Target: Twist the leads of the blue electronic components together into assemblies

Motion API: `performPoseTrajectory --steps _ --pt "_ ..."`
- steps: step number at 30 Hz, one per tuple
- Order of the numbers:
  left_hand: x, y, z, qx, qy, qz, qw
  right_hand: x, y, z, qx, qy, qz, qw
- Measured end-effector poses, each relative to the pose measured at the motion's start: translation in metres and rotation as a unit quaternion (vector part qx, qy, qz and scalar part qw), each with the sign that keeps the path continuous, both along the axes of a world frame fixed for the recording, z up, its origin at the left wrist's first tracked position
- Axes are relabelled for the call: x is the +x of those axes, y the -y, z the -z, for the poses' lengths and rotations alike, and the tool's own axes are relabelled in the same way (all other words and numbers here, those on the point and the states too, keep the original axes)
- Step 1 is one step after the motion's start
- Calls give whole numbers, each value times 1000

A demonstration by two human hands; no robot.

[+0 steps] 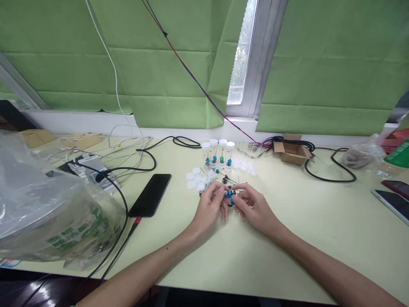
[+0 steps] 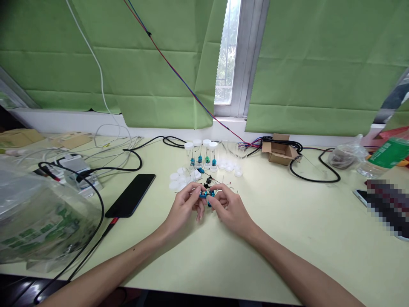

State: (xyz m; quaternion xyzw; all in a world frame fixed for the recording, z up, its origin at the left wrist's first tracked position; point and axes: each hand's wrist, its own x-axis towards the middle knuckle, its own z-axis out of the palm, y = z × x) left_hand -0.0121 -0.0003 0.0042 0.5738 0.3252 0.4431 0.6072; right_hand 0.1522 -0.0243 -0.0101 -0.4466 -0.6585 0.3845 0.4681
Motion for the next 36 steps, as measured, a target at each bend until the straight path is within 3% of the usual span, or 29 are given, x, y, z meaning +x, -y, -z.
performPoseTrajectory --steps 13,28,36 --pt "1 1 -1 -15 5 1 1000 0 -1 2 29 23 9 999" --pt "3 5 -5 -6 -12 3 1000 1 0 -1 -1 38 14 999" --pt "3 5 -4 -6 -12 8 1000 0 -1 -2 18 61 27 998"
